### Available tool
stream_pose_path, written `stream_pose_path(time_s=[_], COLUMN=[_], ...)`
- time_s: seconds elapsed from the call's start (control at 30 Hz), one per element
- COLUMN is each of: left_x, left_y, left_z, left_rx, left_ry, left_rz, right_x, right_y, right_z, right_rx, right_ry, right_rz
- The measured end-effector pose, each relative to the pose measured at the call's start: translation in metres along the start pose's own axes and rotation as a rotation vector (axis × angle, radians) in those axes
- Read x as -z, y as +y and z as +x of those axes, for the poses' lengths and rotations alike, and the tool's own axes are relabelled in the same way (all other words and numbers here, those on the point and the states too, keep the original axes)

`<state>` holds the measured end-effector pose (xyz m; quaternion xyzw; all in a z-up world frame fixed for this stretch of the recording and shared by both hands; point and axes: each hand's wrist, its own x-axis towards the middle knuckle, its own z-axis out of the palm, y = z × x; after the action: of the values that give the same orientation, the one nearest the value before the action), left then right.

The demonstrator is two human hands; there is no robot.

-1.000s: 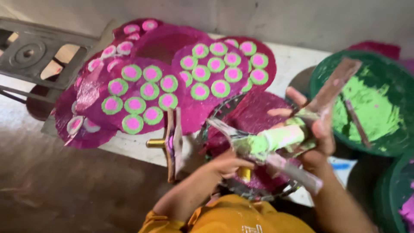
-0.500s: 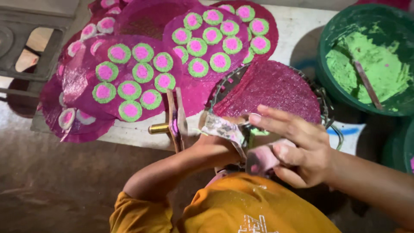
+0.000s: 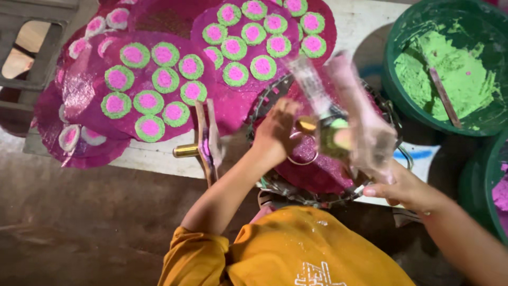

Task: The person uses a handheld wooden mold to form pink and green patterned dough discs, pressing colorful dough into the tool and arranging the finished pieces on sheets.

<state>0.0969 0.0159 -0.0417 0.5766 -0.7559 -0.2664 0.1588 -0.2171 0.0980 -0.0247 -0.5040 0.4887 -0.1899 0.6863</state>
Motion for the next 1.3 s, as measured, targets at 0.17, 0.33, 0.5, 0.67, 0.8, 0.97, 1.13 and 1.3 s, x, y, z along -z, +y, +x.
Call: stream_pose_path(time_s=[0.17, 0.33, 0.5, 0.67, 0.8, 0.97, 1.13, 1.3], left_x=[-0.052, -0.063, -0.028, 0.003, -0.002, -0.014, -0.023, -0.044], left_y=[-0.044, -0.042, -0.016, -0.002, 0.006, 0.003, -0.008, -0.026], left_z=[0.001, -0.019, -0.042, -0.030, -0.027, -0.008, 0.010, 0.015], left_rx=[0.073, 0.090, 0.109, -0.245, -0.637, -0.698, -0.677, -0.823], left_ry=[0.013, -0.024, 0.042, -0.154, -0.283, -0.126, -0.017, 0.083], left_rz=[0.101, 0.082, -0.164, -2.042, -2.244, -2.218, -2.251, -2.474], right_x=[-0.009, -0.010, 0.011, 0.013, 0.024, 0.074, 0.083, 0.035], right_y=[-0.012, -0.028, 0.000, 0.026, 0.013, -0.018, -0.042, -0.064], right_z=[-0.021, -0.034, -0.028, -0.009, 0.002, 0.021, 0.038, 0.052], right_rx=[0.303, 0.326, 0.169, -0.114, -0.426, -0.397, -0.694, -0.644], right_ry=[-0.002, 0.054, -0.154, -0.492, -0.629, -0.565, -0.286, -0.214], right_rz=[0.272, 0.256, 0.273, 0.329, 0.246, -0.130, -0.528, -0.752])
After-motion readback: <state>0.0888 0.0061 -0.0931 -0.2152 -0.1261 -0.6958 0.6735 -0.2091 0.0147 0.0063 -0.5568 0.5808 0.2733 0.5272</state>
